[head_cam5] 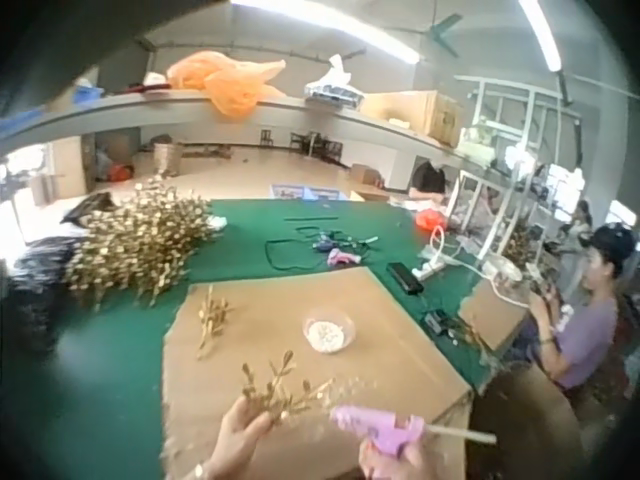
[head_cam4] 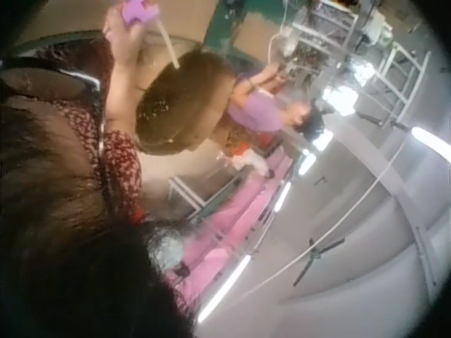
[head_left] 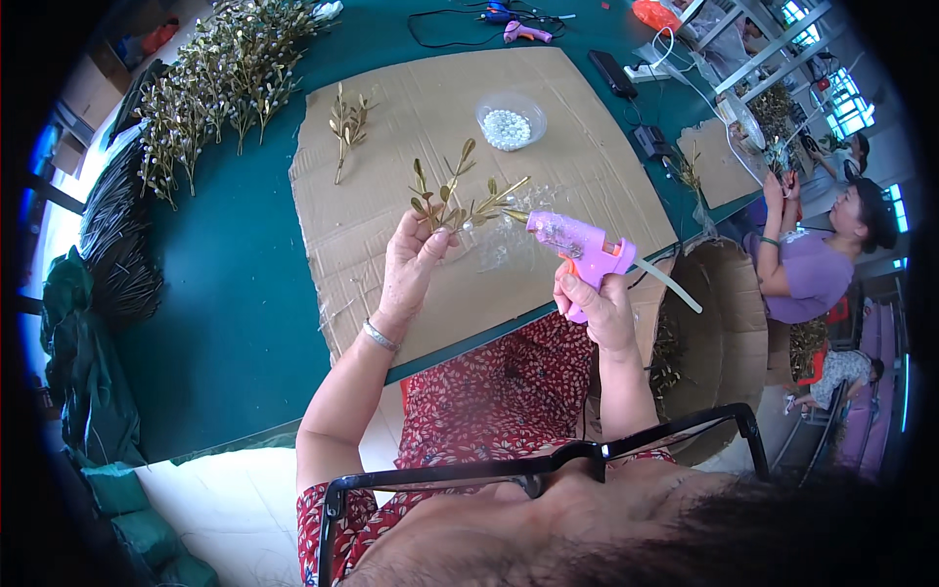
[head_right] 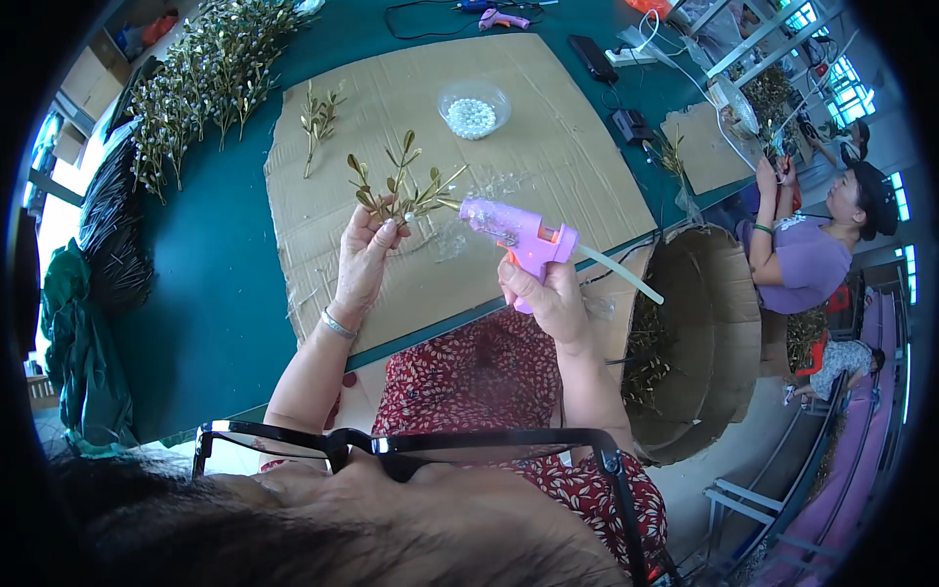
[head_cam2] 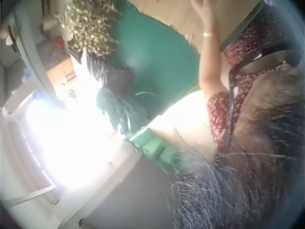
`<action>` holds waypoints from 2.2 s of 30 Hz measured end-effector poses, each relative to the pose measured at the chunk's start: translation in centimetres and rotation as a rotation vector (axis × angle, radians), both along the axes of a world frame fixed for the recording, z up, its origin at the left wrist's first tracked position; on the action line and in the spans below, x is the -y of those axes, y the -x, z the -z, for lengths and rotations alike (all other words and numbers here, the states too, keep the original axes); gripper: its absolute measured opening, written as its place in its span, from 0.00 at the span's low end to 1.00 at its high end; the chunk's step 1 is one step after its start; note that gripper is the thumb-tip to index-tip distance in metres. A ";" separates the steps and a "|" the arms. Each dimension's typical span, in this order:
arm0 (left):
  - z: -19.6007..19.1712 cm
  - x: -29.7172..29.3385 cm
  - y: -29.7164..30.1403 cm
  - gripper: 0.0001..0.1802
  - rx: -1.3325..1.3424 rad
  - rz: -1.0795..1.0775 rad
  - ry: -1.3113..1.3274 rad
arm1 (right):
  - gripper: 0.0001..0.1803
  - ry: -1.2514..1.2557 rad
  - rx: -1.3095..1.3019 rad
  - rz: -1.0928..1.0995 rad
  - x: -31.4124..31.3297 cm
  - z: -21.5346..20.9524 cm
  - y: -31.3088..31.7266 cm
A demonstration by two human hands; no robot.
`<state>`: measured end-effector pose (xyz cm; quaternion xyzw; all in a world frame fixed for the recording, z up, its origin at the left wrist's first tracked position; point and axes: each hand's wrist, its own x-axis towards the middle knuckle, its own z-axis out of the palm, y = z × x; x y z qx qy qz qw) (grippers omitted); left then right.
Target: The person applies hot glue to an artificial plant branch using a glue gun and attaches beads onto the branch by hand.
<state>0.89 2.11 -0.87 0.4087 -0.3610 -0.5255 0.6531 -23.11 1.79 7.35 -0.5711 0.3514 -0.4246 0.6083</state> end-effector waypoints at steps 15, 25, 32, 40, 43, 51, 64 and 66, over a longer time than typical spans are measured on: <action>-0.4 0.0 -0.1 0.20 0.042 0.005 -0.012 | 0.09 -0.037 -0.012 -0.003 0.5 1.2 0.2; -0.4 -0.1 0.0 0.20 0.055 0.009 -0.010 | 0.14 -0.016 -0.057 0.006 0.4 1.4 0.3; -0.3 0.0 0.0 0.21 0.047 0.010 -0.008 | 0.12 0.024 -0.110 0.024 0.2 1.3 0.1; -0.4 0.0 0.0 0.21 0.034 -0.006 -0.004 | 0.11 0.032 -0.098 0.013 0.2 1.0 -0.2; -0.4 0.0 0.0 0.21 0.044 0.001 -0.008 | 0.10 0.027 -0.071 0.039 0.2 1.2 -0.2; -0.4 0.0 -0.1 0.21 0.056 0.004 0.000 | 0.08 0.021 -0.098 0.009 0.4 1.1 -0.3; -0.5 -0.1 0.1 0.20 0.048 -0.007 -0.009 | 0.07 0.040 -0.084 0.037 0.1 1.4 0.0; -0.6 -0.1 0.2 0.20 0.042 -0.016 -0.014 | 0.08 0.026 -0.083 -0.001 0.0 1.2 0.1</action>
